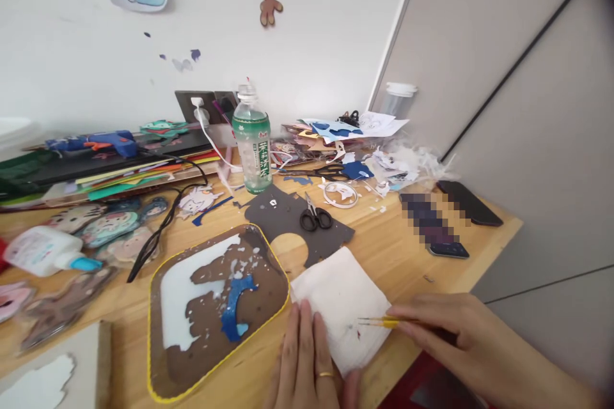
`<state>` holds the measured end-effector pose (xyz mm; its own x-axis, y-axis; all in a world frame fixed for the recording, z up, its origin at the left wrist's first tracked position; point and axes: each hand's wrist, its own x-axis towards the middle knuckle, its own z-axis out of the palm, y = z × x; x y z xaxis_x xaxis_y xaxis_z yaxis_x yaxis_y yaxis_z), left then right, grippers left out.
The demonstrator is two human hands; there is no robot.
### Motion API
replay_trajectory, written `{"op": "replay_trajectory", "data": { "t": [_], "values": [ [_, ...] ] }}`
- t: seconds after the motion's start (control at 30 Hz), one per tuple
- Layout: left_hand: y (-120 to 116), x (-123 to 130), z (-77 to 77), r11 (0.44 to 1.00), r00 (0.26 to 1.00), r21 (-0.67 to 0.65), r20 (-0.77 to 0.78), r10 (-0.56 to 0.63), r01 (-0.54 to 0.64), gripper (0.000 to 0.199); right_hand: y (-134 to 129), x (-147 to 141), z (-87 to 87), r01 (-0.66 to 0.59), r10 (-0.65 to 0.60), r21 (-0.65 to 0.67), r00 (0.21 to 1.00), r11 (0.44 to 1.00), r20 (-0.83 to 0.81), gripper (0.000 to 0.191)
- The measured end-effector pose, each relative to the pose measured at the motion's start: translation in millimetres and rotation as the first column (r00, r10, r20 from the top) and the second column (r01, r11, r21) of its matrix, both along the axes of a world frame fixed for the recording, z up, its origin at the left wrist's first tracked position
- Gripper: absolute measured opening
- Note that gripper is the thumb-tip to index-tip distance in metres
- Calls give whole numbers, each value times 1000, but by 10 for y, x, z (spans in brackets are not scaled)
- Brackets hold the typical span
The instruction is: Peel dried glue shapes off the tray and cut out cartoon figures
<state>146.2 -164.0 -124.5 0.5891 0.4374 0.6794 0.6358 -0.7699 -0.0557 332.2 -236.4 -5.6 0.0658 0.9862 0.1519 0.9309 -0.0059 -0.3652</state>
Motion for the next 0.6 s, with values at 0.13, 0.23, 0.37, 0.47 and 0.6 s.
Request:
{"op": "replay_trajectory", "data": {
  "t": [0.13,0.23,0.37,0.47,0.6],
  "values": [
    [25,-37,16,1000,999,21,-50,-18,19,56,-44,26,-15,-33,44,73,987,997,-154,28],
    [56,-61,35,995,994,86,-97,-47,55,58,-48,-1,-79,-83,102,102,976,991,-193,29],
    [69,-72,49,994,991,100,-128,-33,45,58,-61,-27,-137,-104,116,66,969,992,-219,29],
    [59,-71,62,995,989,83,-140,-36,48,59,-89,-4,-153,-101,109,48,964,994,-242,29],
    [47,-78,112,994,985,94,-165,-48,64,61,-110,67,-254,-99,133,133,950,986,-283,36]
  ]
}}
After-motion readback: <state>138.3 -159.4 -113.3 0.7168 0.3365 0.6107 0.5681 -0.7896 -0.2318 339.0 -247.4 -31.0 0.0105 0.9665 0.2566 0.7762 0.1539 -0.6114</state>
